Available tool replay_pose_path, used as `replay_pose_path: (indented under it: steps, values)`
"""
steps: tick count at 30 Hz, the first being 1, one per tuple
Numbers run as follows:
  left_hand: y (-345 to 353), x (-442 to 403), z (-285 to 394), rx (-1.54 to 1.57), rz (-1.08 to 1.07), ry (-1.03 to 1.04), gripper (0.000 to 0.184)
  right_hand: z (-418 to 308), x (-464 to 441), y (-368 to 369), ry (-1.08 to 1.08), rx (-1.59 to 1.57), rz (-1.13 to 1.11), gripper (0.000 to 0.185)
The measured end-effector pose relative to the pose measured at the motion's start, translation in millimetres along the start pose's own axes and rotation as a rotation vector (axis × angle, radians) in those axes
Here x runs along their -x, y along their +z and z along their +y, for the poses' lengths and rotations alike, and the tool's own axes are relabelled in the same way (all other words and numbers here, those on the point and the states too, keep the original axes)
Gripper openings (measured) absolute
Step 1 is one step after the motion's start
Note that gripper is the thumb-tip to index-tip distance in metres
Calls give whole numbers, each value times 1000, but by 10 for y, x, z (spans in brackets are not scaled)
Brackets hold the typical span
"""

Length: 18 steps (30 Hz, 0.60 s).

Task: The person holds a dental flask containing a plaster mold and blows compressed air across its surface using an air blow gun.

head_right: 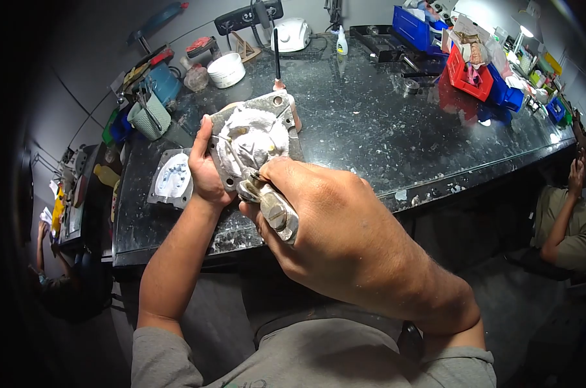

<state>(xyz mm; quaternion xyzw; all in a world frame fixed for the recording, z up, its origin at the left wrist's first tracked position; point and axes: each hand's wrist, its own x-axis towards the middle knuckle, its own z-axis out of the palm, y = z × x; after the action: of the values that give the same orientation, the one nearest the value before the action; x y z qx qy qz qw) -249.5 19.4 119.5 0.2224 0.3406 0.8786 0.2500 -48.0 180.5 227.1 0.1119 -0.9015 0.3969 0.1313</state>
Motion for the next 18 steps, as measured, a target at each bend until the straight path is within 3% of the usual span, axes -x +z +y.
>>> replay_pose_path:
  steps: [3,18]
  values:
    - [-15,-9,-9,-22,-13,17,57,51,28,26,-51,-33,118,20]
    - [52,27,5,-202,31,143,54,-27,86,-40,19,-26,90,17]
